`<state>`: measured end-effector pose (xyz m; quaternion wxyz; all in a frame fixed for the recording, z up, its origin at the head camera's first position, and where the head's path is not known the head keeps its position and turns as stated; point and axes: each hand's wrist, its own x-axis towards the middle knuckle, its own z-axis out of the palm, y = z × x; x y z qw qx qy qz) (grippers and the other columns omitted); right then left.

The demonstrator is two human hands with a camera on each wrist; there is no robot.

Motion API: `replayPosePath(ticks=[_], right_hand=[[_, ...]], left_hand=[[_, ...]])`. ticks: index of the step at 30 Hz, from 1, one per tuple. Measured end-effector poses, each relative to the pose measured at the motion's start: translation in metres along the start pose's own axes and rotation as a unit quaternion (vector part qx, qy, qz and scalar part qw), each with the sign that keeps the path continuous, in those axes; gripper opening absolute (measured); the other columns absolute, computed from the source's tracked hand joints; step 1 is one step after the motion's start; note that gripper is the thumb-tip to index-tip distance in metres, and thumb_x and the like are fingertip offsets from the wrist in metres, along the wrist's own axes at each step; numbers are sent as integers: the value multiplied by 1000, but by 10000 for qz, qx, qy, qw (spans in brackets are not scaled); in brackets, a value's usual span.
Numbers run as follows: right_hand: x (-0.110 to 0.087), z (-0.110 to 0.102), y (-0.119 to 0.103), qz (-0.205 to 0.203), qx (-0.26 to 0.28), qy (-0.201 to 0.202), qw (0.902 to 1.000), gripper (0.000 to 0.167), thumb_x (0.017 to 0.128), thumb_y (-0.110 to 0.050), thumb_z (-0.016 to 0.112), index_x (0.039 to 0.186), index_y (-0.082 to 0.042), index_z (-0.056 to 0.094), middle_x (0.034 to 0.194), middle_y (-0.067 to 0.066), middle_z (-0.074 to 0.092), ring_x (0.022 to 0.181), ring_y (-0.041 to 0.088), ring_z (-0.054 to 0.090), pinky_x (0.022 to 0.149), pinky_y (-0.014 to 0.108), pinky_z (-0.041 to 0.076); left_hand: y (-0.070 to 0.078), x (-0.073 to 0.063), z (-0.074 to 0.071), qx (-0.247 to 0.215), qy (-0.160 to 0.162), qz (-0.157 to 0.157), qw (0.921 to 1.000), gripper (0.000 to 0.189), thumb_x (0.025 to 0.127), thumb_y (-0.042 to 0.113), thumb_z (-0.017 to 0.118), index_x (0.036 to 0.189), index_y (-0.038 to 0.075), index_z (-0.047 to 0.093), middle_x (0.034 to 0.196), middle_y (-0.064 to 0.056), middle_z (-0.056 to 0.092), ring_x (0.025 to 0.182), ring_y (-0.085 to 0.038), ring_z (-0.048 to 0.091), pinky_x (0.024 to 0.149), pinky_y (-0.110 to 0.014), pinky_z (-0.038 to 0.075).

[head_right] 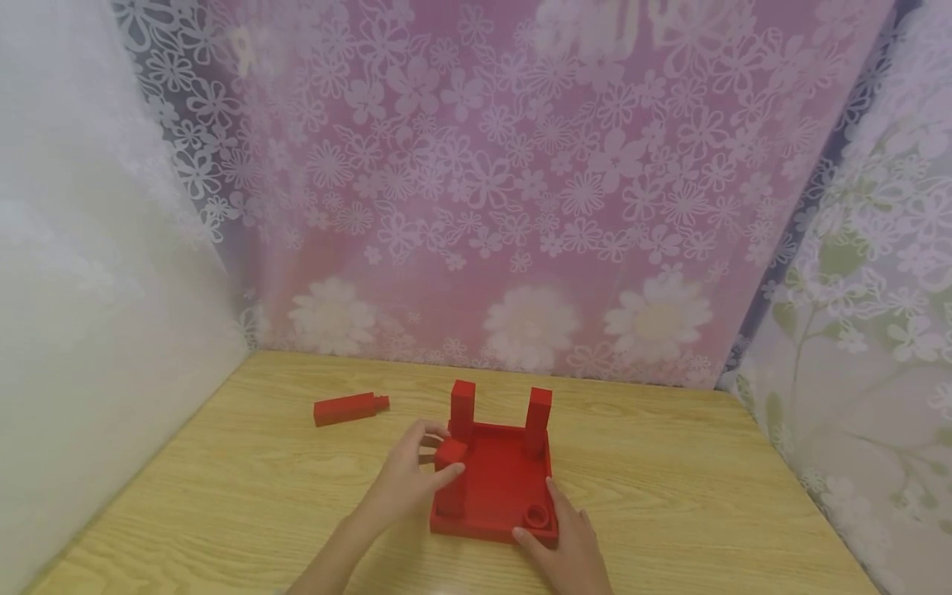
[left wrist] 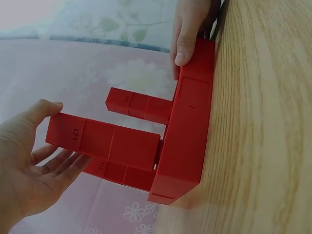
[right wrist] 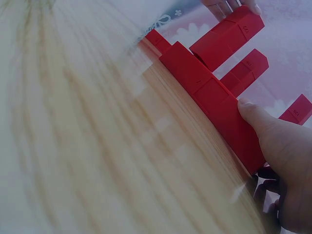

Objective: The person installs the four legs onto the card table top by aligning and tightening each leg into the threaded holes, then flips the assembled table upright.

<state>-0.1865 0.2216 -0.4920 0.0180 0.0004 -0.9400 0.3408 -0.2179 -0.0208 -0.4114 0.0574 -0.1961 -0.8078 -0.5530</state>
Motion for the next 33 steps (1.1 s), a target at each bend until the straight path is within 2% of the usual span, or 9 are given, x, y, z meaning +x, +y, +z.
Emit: replayPosePath(ticks=[3, 9, 12, 15, 19, 22, 24, 27, 33], right_hand=[[0, 0, 1, 54, -1, -25, 10000, 98, 75, -66, 59, 144, -5, 26, 137, 25, 36, 119, 58, 25, 90, 67, 26], [0, 0, 0, 103, -28, -50, 9999, 99, 74, -67, 58, 144, -5, 26, 138, 25, 35, 120, 58, 23, 91, 67, 24], [0, 0, 0, 102, -28, -53, 9999, 99, 74, -67, 58, 144, -5, 26, 138, 25, 35, 121, 58, 23, 92, 66, 24], [0, 0, 1, 101, -27, -54, 9999, 99, 74, -67, 58, 144, -5, 26, 138, 25, 35, 120, 58, 23, 91, 67, 24], [1, 1, 1, 97, -33, -44, 9999, 99, 74, -67, 58, 144, -5, 26, 138, 25, 35, 120, 58, 23, 90, 67, 26], [1, 2, 2, 88, -33, -34, 9999, 99, 74, -67, 58, 144, -5, 26, 138, 25, 35, 120, 58, 23, 90, 67, 26], [0, 2, 2, 82, -27, -26, 10000, 99, 74, -67, 58, 144, -5, 26, 138, 24, 35, 120, 58, 24, 90, 67, 26], [0, 2, 1, 66, -28, -9, 10000, 99, 74, -67, 58, 144, -5, 26, 138, 24, 36, 120, 58, 25, 89, 67, 27], [0, 1, -1, 90, -71, 0, 9999, 99, 74, -66, 59, 144, -5, 27, 137, 25, 37, 118, 59, 25, 87, 68, 29]], left_hand=[[0, 1, -1, -86, -37, -53, 9999, 41, 81, 22, 72, 111, 8, 49, 105, 2, 52, 98, -21, 51, 82, -31, 47], [1, 0, -4, 84, -186, 168, 9997, 30, 85, 15, 65, 114, 12, 56, 110, 5, 50, 98, -18, 51, 82, -34, 47], [2, 0, -6, 191, -331, 247, 9990, 28, 87, 13, 60, 115, 16, 59, 111, 6, 50, 95, -16, 50, 77, -32, 47], [3, -1, -6, 296, -457, 262, 9982, 28, 89, 10, 55, 115, 18, 61, 113, 6, 49, 81, -16, 52, 66, -27, 46], [4, -2, -6, 465, -502, 320, 9971, 29, 88, 13, 56, 117, 17, 60, 116, 6, 49, 82, -16, 51, 63, -27, 46], [4, -3, -4, 580, -423, 379, 9967, 35, 87, 25, 63, 120, 15, 55, 115, 5, 50, 95, -16, 49, 74, -31, 47], [3, -3, -3, 625, -309, 364, 9969, 43, 84, 34, 67, 119, 14, 53, 114, 4, 50, 96, -16, 49, 78, -32, 46], [3, -3, -1, 750, -17, 328, 9966, 47, 79, 39, 71, 113, 13, 52, 107, 5, 50, 94, -18, 50, 77, -30, 46], [4, -2, 1, 927, 360, 377, 9943, 39, 76, 34, 76, 100, 14, 53, 95, 7, 47, 82, -19, 53, 67, -25, 47]])
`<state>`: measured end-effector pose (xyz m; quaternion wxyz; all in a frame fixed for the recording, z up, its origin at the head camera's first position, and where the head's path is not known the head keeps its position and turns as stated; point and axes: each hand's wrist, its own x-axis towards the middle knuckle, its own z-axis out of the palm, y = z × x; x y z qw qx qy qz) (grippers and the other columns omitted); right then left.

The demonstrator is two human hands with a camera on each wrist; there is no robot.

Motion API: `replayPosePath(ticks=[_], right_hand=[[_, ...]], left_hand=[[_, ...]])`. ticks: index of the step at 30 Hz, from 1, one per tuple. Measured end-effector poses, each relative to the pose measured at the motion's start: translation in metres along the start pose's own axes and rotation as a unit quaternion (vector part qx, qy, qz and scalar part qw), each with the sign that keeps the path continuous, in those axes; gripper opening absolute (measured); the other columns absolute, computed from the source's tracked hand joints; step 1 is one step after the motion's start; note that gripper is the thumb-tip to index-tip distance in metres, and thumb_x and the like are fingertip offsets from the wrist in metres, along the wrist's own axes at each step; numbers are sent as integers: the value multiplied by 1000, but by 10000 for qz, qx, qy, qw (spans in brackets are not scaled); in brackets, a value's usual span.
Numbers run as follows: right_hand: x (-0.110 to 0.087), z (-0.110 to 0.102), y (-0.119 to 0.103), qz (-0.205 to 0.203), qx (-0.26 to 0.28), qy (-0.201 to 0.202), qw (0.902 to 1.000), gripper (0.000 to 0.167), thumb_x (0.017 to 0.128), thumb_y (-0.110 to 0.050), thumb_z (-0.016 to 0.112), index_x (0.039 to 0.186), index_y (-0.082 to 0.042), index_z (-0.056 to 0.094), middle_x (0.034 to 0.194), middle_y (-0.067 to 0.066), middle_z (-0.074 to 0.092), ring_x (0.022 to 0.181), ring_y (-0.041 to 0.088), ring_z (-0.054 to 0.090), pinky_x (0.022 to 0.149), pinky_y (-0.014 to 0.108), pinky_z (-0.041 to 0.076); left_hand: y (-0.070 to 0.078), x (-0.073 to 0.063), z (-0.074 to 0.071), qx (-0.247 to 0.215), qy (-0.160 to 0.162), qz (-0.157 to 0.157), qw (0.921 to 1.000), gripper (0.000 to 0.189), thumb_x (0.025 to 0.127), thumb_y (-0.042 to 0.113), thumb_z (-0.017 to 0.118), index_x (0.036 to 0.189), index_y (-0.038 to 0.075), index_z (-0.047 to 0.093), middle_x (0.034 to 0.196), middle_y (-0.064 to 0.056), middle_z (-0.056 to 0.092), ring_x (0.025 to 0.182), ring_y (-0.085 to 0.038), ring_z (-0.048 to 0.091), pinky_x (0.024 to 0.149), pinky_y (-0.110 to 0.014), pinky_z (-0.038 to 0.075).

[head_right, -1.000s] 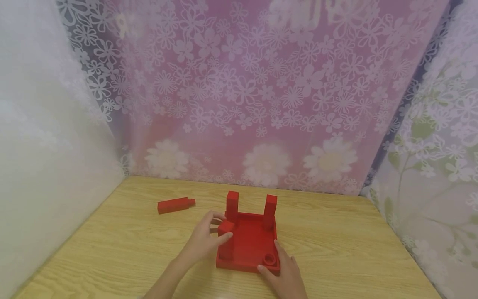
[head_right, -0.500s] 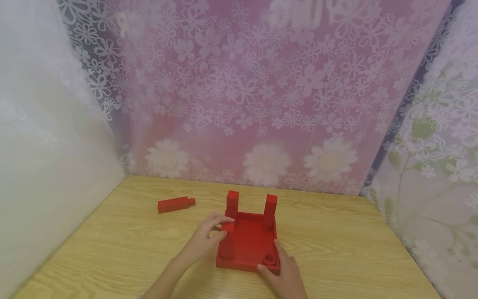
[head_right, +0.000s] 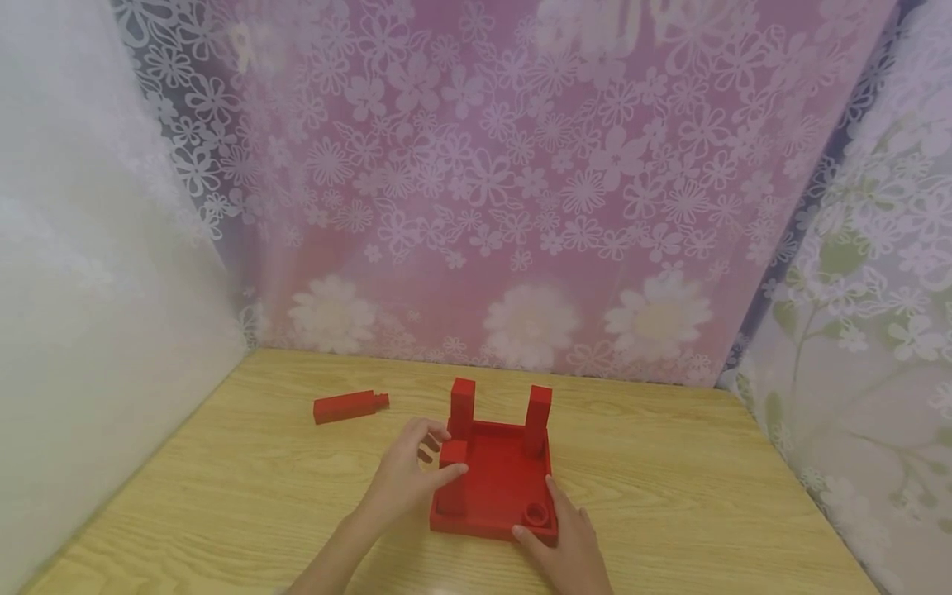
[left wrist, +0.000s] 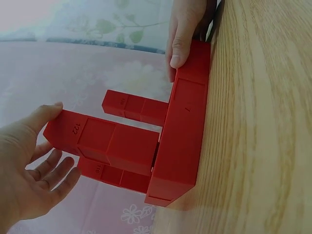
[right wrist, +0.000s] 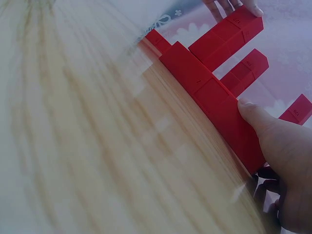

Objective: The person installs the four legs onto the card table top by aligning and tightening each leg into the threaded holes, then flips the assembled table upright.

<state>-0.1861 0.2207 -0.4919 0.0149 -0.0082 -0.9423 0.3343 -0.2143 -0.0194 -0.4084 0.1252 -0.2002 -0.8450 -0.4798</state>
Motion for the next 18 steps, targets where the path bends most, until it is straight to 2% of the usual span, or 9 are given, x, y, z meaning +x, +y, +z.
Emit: replayPosePath(ticks=[4, 8, 13, 18], right_hand=[[0, 0, 0, 9, -15, -17, 10000, 99, 74, -66, 59, 144, -4, 26, 137, 25, 36, 119, 59, 25, 88, 68, 27], [0, 0, 0, 3, 10, -25, 10000, 99, 74, -66, 59, 144, -4, 26, 138, 25, 36, 120, 58, 25, 89, 68, 26], [0, -1, 0, -9, 39, -24, 10000, 99, 74, -66, 59, 144, -5, 26, 138, 25, 36, 120, 57, 26, 90, 67, 26], [1, -1, 1, -21, 53, -25, 10000, 98, 74, -66, 59, 144, -5, 27, 138, 25, 36, 120, 58, 25, 90, 67, 26]], left_hand=[[-2, 0, 1, -134, 62, 171, 9997, 37, 77, 30, 75, 99, 13, 52, 94, 6, 46, 79, -18, 53, 66, -25, 48], [-6, 0, 1, -160, -1, 370, 9992, 35, 79, 26, 74, 102, 11, 51, 95, 6, 47, 79, -16, 52, 68, -30, 50], [-4, 1, -2, -296, -274, 291, 9988, 32, 80, 16, 71, 107, 10, 55, 102, 6, 49, 87, -13, 51, 76, -29, 49], [-2, 1, -4, -449, -517, 197, 9975, 29, 83, 9, 62, 112, 12, 58, 108, 7, 52, 92, -12, 50, 80, -28, 47]])
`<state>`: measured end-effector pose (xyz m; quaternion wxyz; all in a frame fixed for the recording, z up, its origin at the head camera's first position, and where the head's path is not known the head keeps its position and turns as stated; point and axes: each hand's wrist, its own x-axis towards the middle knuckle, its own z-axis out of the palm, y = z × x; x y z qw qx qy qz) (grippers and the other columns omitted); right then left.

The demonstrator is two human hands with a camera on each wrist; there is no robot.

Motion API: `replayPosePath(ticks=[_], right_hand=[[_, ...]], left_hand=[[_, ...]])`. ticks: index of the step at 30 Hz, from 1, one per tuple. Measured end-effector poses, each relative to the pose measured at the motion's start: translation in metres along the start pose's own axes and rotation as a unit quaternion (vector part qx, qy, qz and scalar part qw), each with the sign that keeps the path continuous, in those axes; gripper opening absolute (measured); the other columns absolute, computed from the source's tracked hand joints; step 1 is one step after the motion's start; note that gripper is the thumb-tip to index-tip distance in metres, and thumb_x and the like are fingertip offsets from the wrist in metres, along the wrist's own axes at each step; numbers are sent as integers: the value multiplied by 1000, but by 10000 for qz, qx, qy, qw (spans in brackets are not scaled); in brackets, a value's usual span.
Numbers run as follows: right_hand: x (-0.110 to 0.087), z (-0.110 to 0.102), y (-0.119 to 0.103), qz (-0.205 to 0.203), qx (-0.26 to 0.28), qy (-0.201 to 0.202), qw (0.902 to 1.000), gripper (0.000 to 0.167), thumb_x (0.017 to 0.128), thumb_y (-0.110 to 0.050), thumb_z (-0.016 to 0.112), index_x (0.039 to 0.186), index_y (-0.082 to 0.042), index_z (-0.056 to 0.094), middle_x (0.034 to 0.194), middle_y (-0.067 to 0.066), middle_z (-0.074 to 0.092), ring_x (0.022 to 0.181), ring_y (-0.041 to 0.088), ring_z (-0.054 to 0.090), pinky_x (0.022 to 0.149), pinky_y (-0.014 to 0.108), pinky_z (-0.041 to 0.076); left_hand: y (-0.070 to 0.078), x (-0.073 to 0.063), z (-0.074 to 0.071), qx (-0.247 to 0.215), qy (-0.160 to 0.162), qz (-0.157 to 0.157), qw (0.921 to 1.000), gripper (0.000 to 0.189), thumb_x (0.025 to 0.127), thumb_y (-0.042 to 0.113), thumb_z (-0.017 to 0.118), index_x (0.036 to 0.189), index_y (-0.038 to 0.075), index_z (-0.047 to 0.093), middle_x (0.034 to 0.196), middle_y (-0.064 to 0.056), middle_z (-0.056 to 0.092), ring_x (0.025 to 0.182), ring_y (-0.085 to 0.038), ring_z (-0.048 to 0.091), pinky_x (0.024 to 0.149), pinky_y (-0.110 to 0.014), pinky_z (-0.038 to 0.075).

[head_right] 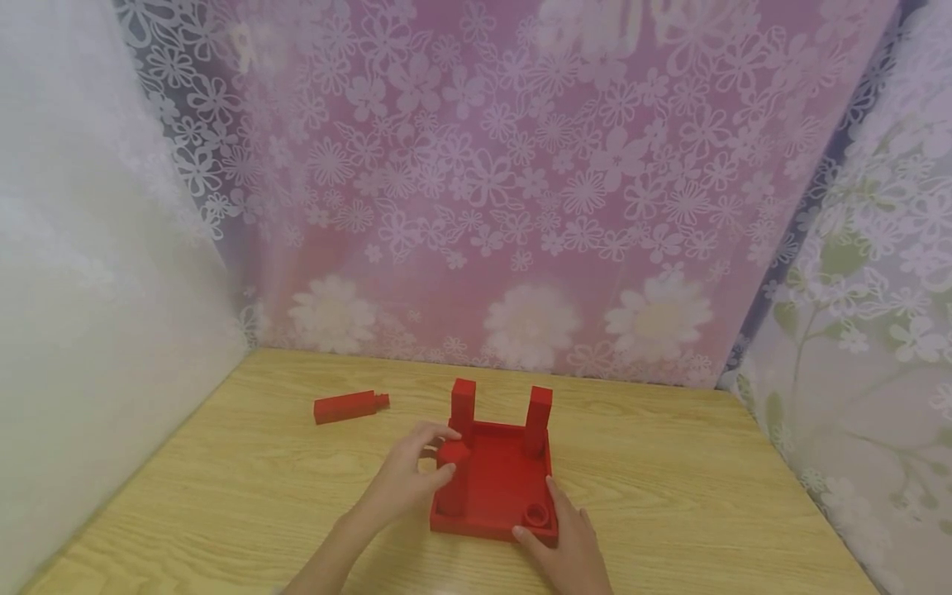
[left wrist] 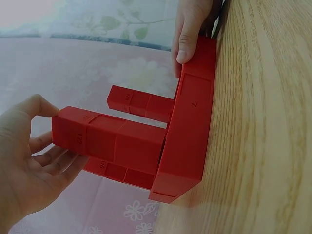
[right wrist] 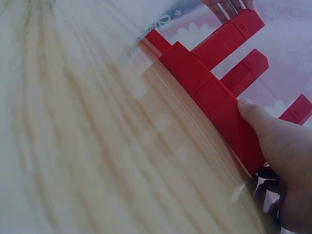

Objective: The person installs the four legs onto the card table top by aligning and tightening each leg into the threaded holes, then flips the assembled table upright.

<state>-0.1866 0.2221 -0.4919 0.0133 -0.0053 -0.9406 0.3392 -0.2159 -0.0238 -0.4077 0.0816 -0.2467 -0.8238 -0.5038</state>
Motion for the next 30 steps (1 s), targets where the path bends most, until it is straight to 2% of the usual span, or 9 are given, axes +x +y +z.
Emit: replayPosePath(ticks=[3, 7, 9, 11, 16, 20, 26, 30], right_hand=[[0, 0, 0, 7, 7, -19, 10000, 99, 74, -67, 58, 144, -5, 26, 138, 25, 36, 120, 58, 25, 90, 67, 26], [0, 0, 0, 21, 8, -35, 10000, 99, 74, -67, 58, 144, -5, 26, 138, 25, 35, 120, 58, 25, 90, 67, 26], [1, 0, 0, 20, 3, -38, 10000, 99, 74, -67, 58, 144, -4, 26, 138, 25, 36, 120, 58, 25, 90, 67, 27], [1, 0, 0, 20, 0, -34, 10000, 99, 74, -67, 58, 144, -4, 26, 138, 25, 36, 120, 57, 26, 90, 66, 27], [0, 0, -2, 58, -32, -21, 10000, 99, 74, -66, 59, 144, -4, 26, 138, 25, 36, 119, 58, 26, 89, 67, 28], [-1, -1, -4, 38, -56, 1, 10000, 99, 74, -65, 60, 144, -4, 26, 137, 25, 36, 119, 58, 27, 88, 67, 29], [-1, -1, -4, 3, -42, 11, 10000, 99, 74, -65, 60, 144, -4, 26, 137, 25, 37, 119, 56, 28, 88, 67, 28], [-1, -1, -3, 20, -64, 6, 10000, 98, 74, -64, 60, 144, -4, 27, 137, 26, 36, 118, 58, 26, 88, 67, 28]], left_hand=[[-1, 0, 0, -121, -95, -68, 9999, 30, 85, 6, 55, 113, 14, 59, 110, 7, 54, 92, -13, 49, 79, -32, 47], [-2, 0, 0, -226, -226, -68, 9995, 33, 86, 3, 49, 114, 17, 60, 110, 7, 55, 93, -15, 48, 72, -30, 46], [-2, 0, 0, -216, -269, -44, 9994, 33, 87, 2, 47, 114, 17, 60, 112, 8, 55, 93, -15, 47, 70, -28, 44], [-1, 0, 0, -162, -270, 33, 9995, 33, 87, 3, 49, 115, 15, 59, 113, 6, 55, 94, -15, 48, 74, -30, 45], [2, -1, 5, 442, -48, 159, 9989, 36, 84, 19, 65, 118, 13, 54, 114, 2, 52, 103, -19, 49, 85, -37, 45], [1, -2, 11, 966, 227, 89, 9950, 41, 81, 34, 70, 113, 14, 53, 112, 3, 49, 104, -20, 49, 83, -35, 46], [2, -3, 15, 949, 648, 257, 9930, 35, 78, 31, 74, 103, 13, 56, 100, 4, 49, 84, -16, 48, 65, -24, 45], [2, -3, 14, 811, 586, 249, 9947, 32, 80, 26, 73, 104, 12, 58, 100, 4, 50, 76, -18, 48, 59, -21, 42]])
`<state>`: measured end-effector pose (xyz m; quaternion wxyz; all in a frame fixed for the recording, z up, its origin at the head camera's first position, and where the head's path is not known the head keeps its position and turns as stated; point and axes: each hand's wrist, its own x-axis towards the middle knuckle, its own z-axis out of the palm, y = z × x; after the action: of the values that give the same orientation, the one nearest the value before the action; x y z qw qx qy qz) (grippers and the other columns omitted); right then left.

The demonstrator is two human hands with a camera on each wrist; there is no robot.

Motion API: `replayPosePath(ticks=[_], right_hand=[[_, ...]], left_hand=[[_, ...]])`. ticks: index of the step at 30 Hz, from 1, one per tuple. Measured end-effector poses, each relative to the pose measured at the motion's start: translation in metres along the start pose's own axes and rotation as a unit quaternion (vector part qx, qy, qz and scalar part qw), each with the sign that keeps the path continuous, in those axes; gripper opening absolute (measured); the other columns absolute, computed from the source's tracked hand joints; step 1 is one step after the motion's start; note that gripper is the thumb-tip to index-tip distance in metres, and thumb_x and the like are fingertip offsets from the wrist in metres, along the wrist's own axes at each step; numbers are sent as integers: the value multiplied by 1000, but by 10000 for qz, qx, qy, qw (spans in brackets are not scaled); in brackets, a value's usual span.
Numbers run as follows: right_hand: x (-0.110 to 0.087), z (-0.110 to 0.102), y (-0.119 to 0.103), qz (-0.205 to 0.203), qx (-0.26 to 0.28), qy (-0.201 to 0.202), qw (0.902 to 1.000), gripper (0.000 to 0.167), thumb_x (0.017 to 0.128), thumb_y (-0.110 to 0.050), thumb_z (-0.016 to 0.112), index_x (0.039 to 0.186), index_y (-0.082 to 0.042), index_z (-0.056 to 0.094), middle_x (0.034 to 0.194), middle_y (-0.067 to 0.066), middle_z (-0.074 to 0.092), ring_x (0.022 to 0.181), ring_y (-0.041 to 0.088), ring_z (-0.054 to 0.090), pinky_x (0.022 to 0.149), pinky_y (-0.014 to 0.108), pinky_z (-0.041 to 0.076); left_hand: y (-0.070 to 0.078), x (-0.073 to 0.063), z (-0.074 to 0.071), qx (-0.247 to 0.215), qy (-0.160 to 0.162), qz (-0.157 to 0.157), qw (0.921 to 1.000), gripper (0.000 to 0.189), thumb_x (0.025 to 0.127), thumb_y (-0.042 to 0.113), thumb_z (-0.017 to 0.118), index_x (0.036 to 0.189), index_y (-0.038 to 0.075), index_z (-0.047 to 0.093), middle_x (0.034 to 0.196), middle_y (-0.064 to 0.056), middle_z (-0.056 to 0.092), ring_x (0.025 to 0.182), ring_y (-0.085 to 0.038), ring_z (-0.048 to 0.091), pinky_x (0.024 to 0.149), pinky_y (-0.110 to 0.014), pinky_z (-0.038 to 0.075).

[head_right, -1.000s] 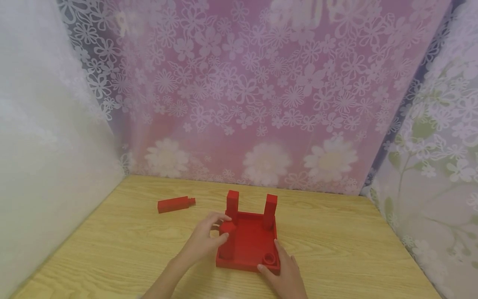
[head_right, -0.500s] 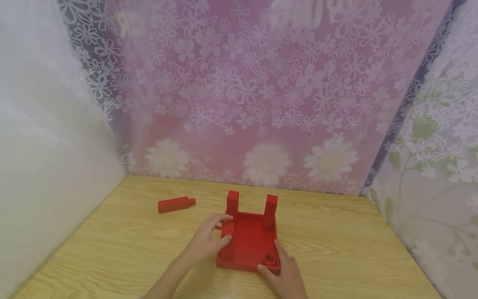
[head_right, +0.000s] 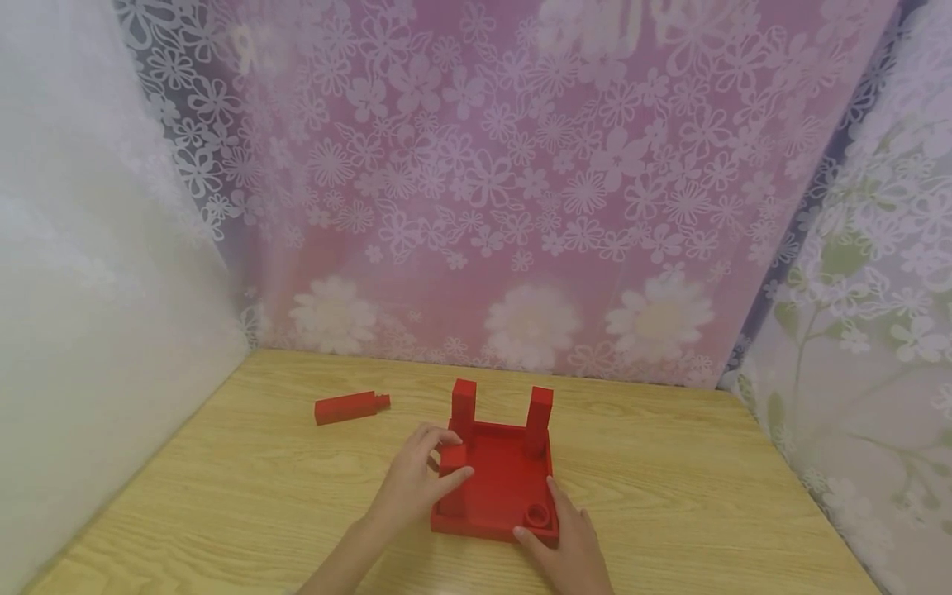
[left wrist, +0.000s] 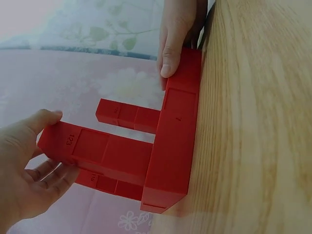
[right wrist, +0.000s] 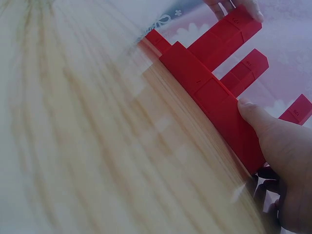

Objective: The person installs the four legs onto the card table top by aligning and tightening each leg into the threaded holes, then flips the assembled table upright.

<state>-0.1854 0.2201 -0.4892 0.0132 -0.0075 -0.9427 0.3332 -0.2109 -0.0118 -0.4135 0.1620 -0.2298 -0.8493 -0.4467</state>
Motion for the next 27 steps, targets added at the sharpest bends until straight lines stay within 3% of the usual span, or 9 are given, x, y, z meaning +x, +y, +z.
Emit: replayPosePath(ticks=[3, 10, 12, 16, 21, 27], right_hand=[[0, 0, 0, 21, -28, -18, 10000, 97, 75, -63, 61, 144, -4, 26, 137, 26, 36, 118, 59, 25, 87, 67, 29], [0, 1, 2, 64, 28, -36, 10000, 97, 75, -64, 60, 144, -5, 27, 138, 25, 35, 119, 60, 22, 87, 68, 28], [0, 1, 3, 77, 35, -41, 10000, 98, 74, -65, 60, 144, -6, 26, 138, 25, 35, 120, 60, 21, 87, 68, 28], [1, 1, 3, 69, 51, -48, 10000, 98, 74, -66, 58, 144, -6, 26, 139, 25, 34, 120, 59, 21, 89, 68, 26], [1, 1, 3, 54, 24, -38, 10000, 99, 74, -67, 58, 144, -5, 27, 138, 25, 35, 120, 59, 21, 90, 68, 25], [1, 1, 3, 70, 17, -49, 10000, 99, 74, -67, 59, 144, -5, 27, 138, 25, 35, 120, 59, 21, 89, 67, 26]], left_hand=[[-1, 0, -2, -165, -174, -124, 9996, 31, 81, 23, 71, 108, 12, 59, 103, 4, 49, 75, -19, 50, 60, -21, 44], [-5, 3, -6, -817, -429, -537, 9943, 42, 81, 21, 71, 116, 10, 51, 113, 0, 51, 101, -16, 49, 81, -30, 47], [-6, 3, -7, -916, -500, -630, 9925, 41, 81, 21, 71, 115, 10, 51, 113, 0, 51, 102, -18, 49, 82, -31, 46], [-7, 5, -10, -1007, -650, -655, 9906, 37, 82, 17, 69, 114, 9, 54, 112, 4, 51, 102, -17, 49, 84, -32, 46], [-8, 5, -13, -1076, -805, -455, 9899, 32, 82, 7, 61, 113, 12, 59, 109, 6, 53, 95, -15, 50, 83, -34, 46], [-8, 4, -12, -1024, -991, -356, 9891, 35, 82, 2, 52, 114, 16, 61, 113, 5, 54, 91, -17, 49, 69, -28, 46]])
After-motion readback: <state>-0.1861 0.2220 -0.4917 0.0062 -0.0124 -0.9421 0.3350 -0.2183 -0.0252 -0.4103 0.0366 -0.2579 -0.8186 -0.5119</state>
